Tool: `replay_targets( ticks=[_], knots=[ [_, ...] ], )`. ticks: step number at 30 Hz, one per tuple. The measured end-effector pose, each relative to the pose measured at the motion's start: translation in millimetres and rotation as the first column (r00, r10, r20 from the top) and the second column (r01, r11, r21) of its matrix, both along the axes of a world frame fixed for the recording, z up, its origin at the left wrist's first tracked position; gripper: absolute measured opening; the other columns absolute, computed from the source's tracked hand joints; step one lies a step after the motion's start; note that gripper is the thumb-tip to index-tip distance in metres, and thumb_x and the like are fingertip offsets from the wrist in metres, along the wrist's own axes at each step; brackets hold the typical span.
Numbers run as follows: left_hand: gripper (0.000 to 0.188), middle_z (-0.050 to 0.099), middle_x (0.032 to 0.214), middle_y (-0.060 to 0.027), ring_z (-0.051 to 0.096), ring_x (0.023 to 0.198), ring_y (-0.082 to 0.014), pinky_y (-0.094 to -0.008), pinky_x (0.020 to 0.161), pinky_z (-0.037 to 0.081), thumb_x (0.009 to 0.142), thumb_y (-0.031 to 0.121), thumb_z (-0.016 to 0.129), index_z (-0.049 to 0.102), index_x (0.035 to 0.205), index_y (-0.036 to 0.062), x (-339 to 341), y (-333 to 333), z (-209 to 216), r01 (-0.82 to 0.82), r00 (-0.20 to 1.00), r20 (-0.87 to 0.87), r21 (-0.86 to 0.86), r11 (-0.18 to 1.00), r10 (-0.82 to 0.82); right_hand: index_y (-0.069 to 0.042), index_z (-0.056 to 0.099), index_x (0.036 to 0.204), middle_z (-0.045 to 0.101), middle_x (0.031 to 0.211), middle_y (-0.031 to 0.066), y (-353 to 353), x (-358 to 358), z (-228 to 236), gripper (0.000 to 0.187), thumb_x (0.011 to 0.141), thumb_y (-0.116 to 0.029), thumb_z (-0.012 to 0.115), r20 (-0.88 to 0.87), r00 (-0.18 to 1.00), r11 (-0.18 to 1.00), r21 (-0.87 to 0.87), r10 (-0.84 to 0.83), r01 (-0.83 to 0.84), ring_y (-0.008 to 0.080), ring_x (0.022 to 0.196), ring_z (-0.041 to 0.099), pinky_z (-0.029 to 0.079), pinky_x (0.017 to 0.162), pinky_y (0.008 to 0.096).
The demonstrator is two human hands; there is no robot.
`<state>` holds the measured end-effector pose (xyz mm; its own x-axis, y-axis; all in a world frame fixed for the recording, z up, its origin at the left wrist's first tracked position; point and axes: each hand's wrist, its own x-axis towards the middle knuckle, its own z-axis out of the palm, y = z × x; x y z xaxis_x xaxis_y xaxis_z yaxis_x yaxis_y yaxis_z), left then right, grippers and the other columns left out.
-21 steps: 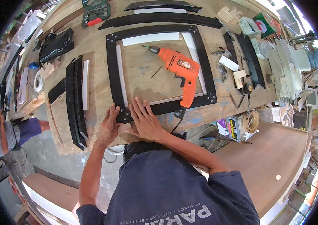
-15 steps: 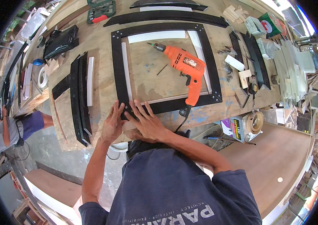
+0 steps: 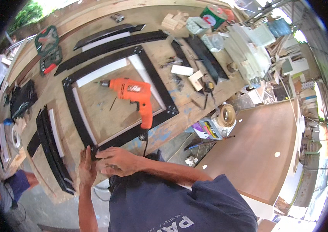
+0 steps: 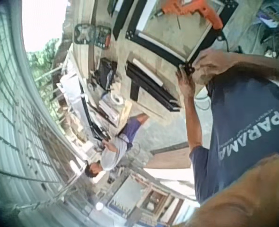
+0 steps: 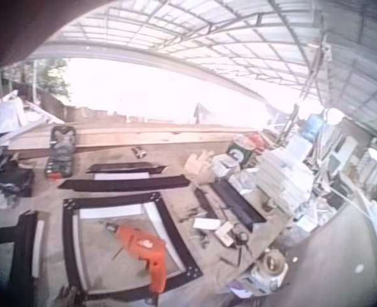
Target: The person drills holes into the corners of a rectangular frame, fastens corner brackets using the drill, and then measures the dimensions of the frame and additional frame pieces with a tape measure.
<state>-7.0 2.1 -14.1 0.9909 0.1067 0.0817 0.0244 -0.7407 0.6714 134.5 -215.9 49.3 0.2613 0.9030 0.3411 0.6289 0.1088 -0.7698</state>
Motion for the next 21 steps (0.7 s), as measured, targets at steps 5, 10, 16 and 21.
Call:
replay_targets(
  ticks=[5,10,16,21],
  knots=[
    [0.076,0.054,0.146,-0.0228,0.044,0.137,-0.0506,-0.0534,0.120,0.032,0.083,-0.006,0.063,0.036,0.154,0.0006,1,-8,12,-0.035,0.993,-0.111,0.132,0.991,0.050,0.000,0.073,0.108,0.074,0.109,0.0144,-74,77,47,0.019,0.090,-0.005,0.071,-0.234,0.762,0.753,0.144,-0.604,0.642,0.0275,0.100,0.072,0.056,0.085,0.0365],
    [0.079,0.056,0.144,-0.0216,0.047,0.137,-0.0470,-0.0552,0.123,0.027,0.081,-0.008,0.065,0.037,0.154,0.0013,19,1,13,0.010,1.000,0.017,0.119,0.993,-0.012,0.001,0.074,0.107,0.076,0.093,0.0097,-150,207,19,0.022,0.094,-0.015,0.068,-0.310,0.292,0.312,-0.015,-0.905,0.950,0.0138,0.083,0.070,0.055,0.078,0.0302],
    [0.087,0.060,0.140,-0.0216,0.048,0.137,-0.0431,-0.0525,0.124,0.024,0.074,-0.013,0.070,0.039,0.154,0.0041,15,-21,48,-0.082,0.987,-0.131,0.060,0.995,0.089,0.002,0.075,0.103,0.075,0.086,0.0076,-176,242,7,0.019,0.088,-0.009,0.070,-0.238,0.388,0.422,-0.110,-0.890,0.900,0.0101,0.079,0.068,0.054,0.073,0.0261],
    [0.086,0.063,0.134,-0.0219,0.047,0.139,-0.0424,-0.0519,0.125,0.021,0.075,-0.009,0.072,0.040,0.154,0.0065,17,-24,52,-0.196,0.965,-0.161,0.094,0.976,0.209,0.001,0.071,0.097,0.071,0.084,0.0088,-72,183,21,0.020,0.087,-0.015,0.074,-0.169,0.582,0.602,-0.099,-0.795,0.793,0.0168,0.075,0.068,0.054,0.071,0.0298]
  ],
)
